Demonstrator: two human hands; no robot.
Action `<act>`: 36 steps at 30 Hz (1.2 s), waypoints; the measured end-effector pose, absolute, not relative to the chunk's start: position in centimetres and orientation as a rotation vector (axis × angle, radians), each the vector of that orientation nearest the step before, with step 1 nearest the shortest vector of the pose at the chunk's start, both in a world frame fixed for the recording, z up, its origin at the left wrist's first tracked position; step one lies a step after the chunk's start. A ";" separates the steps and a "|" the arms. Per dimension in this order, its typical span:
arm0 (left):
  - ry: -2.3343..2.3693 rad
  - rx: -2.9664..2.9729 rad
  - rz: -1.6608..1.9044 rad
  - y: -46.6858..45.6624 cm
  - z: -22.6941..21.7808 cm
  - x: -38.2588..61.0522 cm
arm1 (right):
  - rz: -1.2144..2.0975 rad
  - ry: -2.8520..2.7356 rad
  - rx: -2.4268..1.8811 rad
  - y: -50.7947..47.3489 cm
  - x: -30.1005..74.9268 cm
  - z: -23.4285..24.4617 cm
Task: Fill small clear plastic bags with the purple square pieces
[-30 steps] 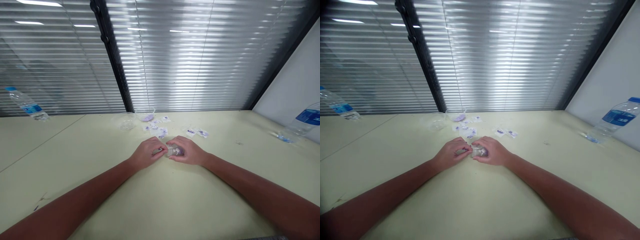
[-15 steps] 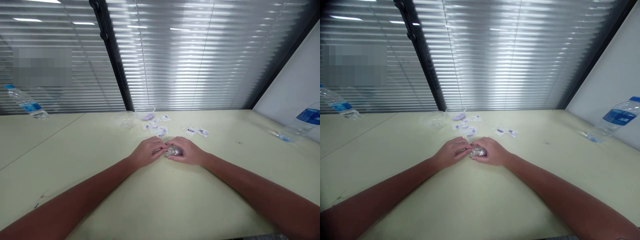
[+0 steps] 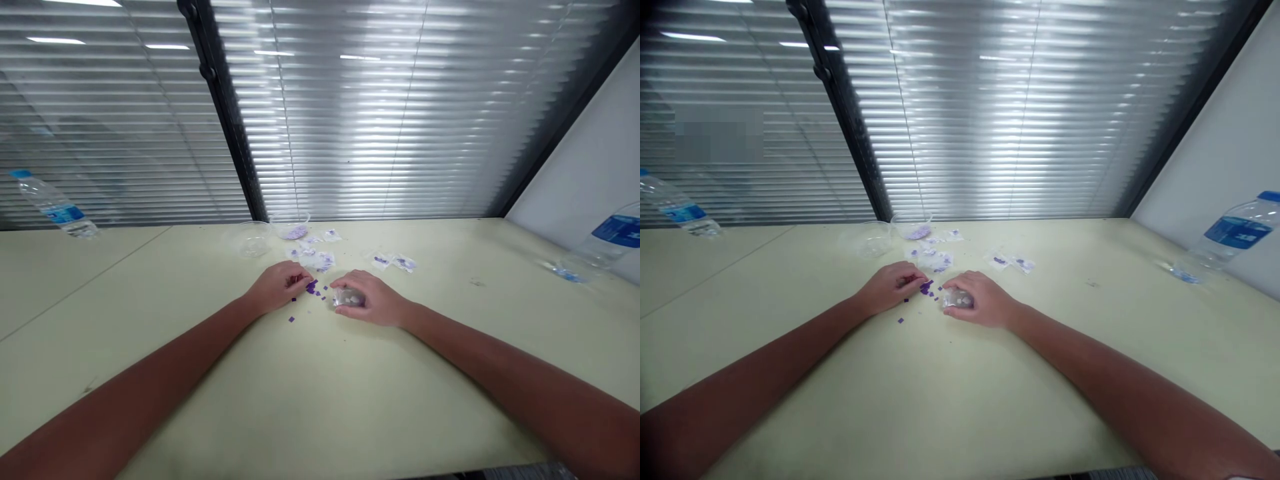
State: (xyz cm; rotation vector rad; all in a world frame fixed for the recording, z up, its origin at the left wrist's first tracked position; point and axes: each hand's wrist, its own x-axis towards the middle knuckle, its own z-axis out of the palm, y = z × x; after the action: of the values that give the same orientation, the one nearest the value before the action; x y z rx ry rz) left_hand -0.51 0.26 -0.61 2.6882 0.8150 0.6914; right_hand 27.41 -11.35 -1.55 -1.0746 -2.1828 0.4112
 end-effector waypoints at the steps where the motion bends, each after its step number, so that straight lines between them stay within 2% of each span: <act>1: 0.844 2.659 0.644 0.4 -0.6 -0.6 | 0.415 -2.182 -1.072 -11.3 27.4 -1.6; 13: 0.919 2.434 0.453 0.8 -0.9 -0.3 | 0.407 -2.190 -1.070 -11.0 27.6 -2.0; 19: 0.898 2.496 0.518 0.4 -0.8 -0.3 | 0.408 -2.198 -1.048 -10.9 27.6 -2.0; 26: 0.646 2.624 0.797 -4.0 -0.2 1.5 | 0.384 -2.214 -1.043 -10.9 27.4 -1.8; 31: 0.376 2.767 0.760 -6.0 -0.1 2.5 | 0.342 -2.216 -1.009 -10.7 27.4 -2.0; 36: 0.437 2.778 0.794 -4.6 -0.4 1.9 | 0.361 -2.222 -1.022 -10.7 27.5 -1.9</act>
State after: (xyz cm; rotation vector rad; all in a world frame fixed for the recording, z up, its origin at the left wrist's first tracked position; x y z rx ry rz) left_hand 1.94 -4.56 -0.38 2.7777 0.4372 0.7944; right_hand 27.51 -10.74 -1.90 -1.0224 -2.2221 0.3610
